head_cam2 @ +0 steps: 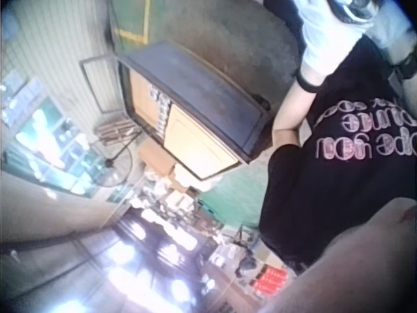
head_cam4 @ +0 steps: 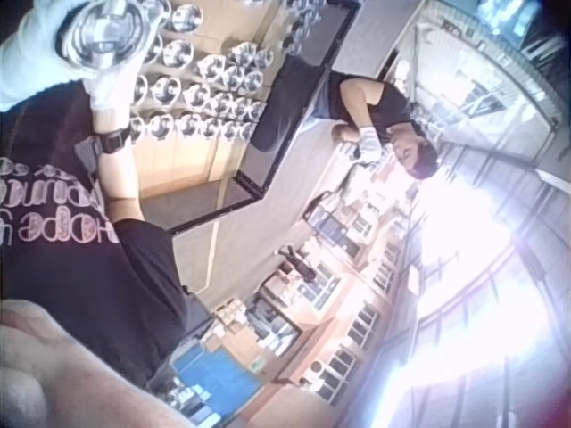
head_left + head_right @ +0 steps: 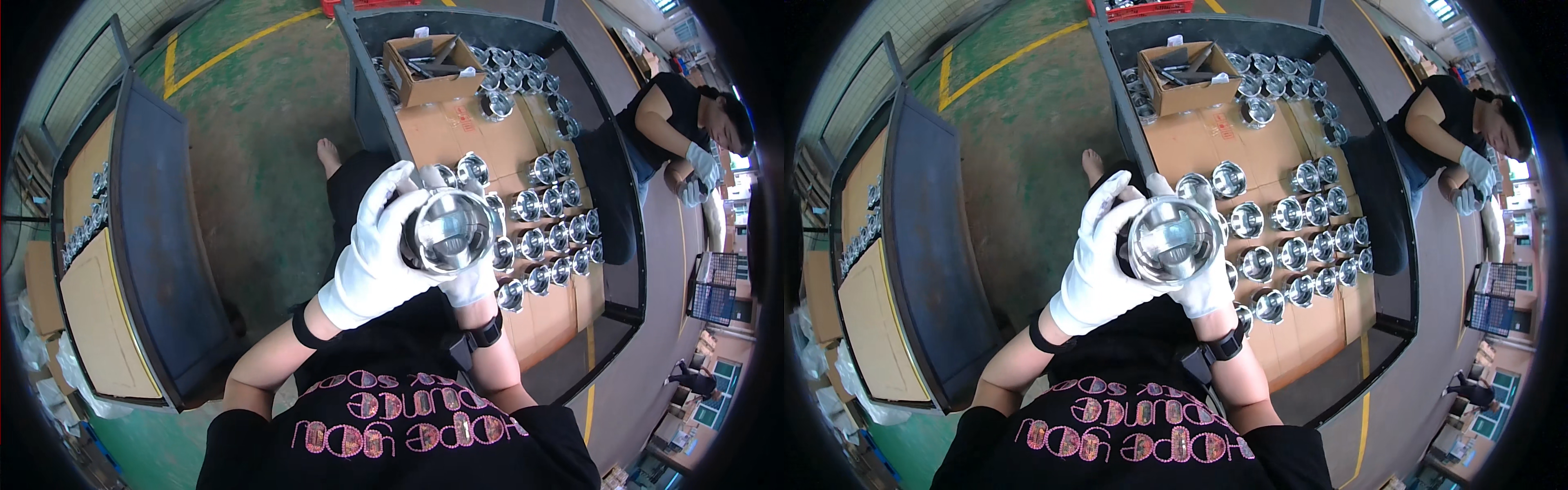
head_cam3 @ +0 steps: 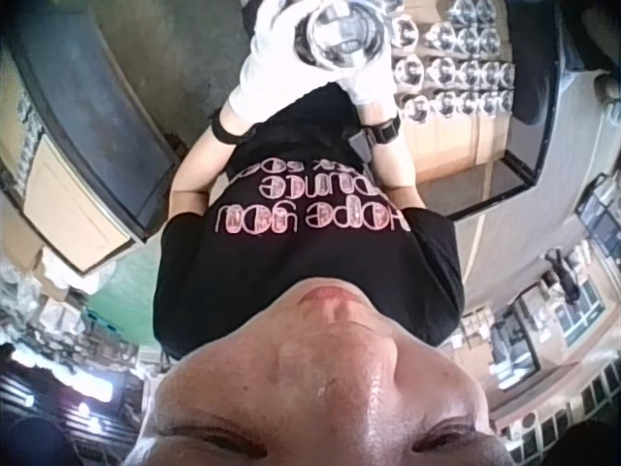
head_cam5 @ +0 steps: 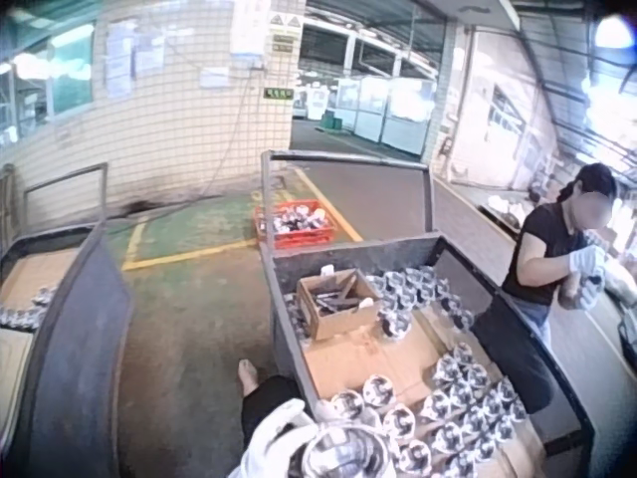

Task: Inspecting, wiping with a cloth, and organizing metal piston components into trays on a transport cart.

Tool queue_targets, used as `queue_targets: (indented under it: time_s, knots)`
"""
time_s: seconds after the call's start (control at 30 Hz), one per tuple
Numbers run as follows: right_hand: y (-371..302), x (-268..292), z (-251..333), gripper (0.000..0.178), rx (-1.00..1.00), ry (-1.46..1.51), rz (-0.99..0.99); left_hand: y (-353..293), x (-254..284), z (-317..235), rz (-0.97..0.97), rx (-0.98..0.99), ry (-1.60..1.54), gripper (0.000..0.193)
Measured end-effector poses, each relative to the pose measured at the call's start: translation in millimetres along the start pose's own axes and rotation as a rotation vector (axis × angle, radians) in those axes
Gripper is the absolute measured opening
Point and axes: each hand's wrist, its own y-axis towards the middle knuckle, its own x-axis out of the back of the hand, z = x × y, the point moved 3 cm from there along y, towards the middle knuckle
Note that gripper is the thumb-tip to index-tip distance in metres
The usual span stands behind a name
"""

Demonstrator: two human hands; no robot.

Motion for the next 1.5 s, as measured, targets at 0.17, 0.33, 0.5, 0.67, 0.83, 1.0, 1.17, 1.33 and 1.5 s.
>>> queue_targets:
  time_s: [0.17,0.33,0.5,0.67,0.83,1.0,1.17,1.33,1.5]
  knots:
    - [-2,8,-1,0.057,-0.070,0.351,0.082,-10,-5,-6,-0.047,-0.167,-0.057,0.083]
    - [-9,9,-3,0.058,-0.112,0.342,-0.021,-17,-5,-5,-0.005,-0.181,-0.007,0.084]
    - [-3,2,-3,0.062,-0.119,0.368,0.103,-13,-6,-8,0.013,-0.164,0.004,0.090]
    - [-15,-2,-3,0.065,0.190,-0.775,0.038,-7,-8,-3,0.030,-0.011,0.066,0.104]
    - [-7,0,-12,0.061,-0.108,0.266,-0.087,-6,-11,10,0.042,-0.026,0.093,0.106]
    - [-4,-8,-8,0.065,-0.105,0.162,-0.192,-8,-13,30,0.062,-0.026,-0.056,0.101]
    - [-8,-21,-2,0.067,-0.010,-0.087,-0.234,-14,-17,44,0.178,-0.064,-0.034,0.121]
    - [-13,-27,7,0.062,0.097,-0.347,-0.179,-12,-25,44,0.161,-0.049,-0.162,0.126]
    - [-15,-2,6,0.054,-0.084,0.178,-0.034,2,-22,16,0.102,-0.151,-0.040,0.102]
